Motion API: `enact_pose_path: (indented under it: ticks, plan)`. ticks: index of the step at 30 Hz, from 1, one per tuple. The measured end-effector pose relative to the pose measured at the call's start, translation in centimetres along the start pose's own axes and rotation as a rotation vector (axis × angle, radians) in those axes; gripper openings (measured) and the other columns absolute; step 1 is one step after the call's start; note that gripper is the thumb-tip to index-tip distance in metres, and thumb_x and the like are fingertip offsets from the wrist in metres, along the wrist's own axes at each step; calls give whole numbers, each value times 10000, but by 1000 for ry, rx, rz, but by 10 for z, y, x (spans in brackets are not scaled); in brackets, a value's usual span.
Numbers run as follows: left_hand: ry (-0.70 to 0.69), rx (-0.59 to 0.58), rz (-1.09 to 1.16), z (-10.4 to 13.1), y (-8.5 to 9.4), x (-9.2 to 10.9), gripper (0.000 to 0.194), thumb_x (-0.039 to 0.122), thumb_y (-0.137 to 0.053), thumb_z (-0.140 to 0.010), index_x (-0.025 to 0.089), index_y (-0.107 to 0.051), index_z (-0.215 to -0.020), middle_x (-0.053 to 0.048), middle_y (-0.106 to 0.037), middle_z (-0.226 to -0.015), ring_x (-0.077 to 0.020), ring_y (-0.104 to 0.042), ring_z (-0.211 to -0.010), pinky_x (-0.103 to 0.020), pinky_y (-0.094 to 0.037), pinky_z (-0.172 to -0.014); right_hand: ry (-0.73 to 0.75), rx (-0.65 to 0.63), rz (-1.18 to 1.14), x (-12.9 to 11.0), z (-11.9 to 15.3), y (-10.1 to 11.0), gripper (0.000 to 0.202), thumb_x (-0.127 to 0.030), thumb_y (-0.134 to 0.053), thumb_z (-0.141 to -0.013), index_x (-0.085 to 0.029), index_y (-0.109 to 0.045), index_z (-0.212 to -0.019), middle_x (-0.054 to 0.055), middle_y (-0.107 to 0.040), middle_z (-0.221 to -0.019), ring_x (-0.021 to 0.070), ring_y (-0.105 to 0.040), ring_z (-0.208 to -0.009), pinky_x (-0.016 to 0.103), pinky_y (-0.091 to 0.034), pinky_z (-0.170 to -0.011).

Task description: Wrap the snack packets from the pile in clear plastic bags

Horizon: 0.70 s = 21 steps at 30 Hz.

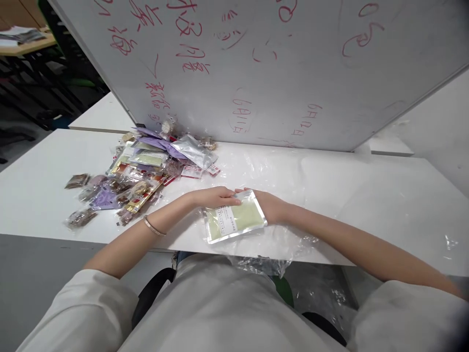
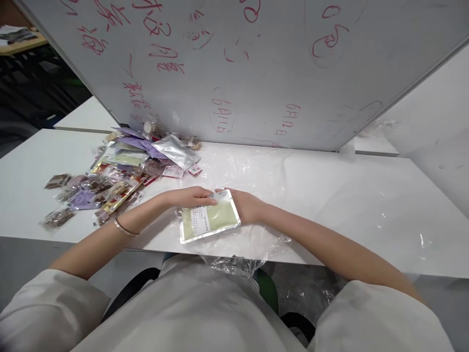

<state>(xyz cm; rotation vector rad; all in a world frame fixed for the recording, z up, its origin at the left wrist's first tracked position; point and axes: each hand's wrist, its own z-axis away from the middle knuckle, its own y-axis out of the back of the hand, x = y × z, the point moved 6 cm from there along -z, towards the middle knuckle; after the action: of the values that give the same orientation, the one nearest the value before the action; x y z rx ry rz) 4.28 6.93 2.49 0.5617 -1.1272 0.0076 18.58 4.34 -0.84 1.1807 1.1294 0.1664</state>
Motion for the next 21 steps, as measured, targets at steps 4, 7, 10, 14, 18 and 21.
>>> enact_pose_path:
  ticks: [4, 7, 10, 14, 18, 21]
  plan:
    - [98, 60, -127, 6, 11, -15, 464, 609, -502, -878, 187, -544, -688, 4, -510, -623, -131, -420, -554, -269, -323, -547, 124, -61, 149, 12, 20, 21, 741, -550, -632, -872, -197, -442, -1496, 94, -396, -1574, 298, -288, -1488, 520, -195, -1236]
    - [161, 40, -235, 6, 13, -20, 482, 621, -464, -888, 183, -561, -711, -21, -578, -675, -142, -465, -585, -272, -351, -580, 6, 6, 246, 33, 36, 39, 687, -537, -544, -940, -283, -344, -1546, 31, -291, -1624, 275, -260, -1501, 518, -205, -1239]
    - [233, -57, -399, 5, 6, -17, 504, 609, -434, -911, 169, -576, -709, -54, -630, -735, -145, -498, -593, -268, -354, -583, -121, 58, 330, 53, 49, 52, 635, -550, -459, -976, -356, -293, -1557, -17, -236, -1641, 263, -221, -1513, 523, -211, -1241]
    - [226, -126, -606, 0, 8, 3, 575, 659, -437, -912, 167, -572, -648, -39, -574, -614, -133, -430, -505, -280, -303, -543, -182, 69, 382, 64, 53, 57, 613, -556, -373, -1000, -369, -250, -1570, -32, -217, -1647, 246, -178, -1524, 505, -207, -1248]
    - [32, -15, -658, -15, 25, 31, 596, 718, -488, -881, 177, -593, -655, -6, -545, -573, -134, -432, -514, -274, -295, -553, -198, 70, 393, 64, 51, 57, 611, -562, -351, -1004, -352, -257, -1571, -23, -214, -1650, 236, -168, -1528, 499, -205, -1249]
    - [-78, 66, -887, -33, 22, 32, 540, 687, -536, -881, 169, -637, -768, -37, -616, -689, -162, -513, -596, -277, -313, -580, -215, 55, 406, 65, 51, 57, 613, -557, -344, -1007, -337, -255, -1572, -14, -207, -1653, 226, -160, -1530, 497, -201, -1249]
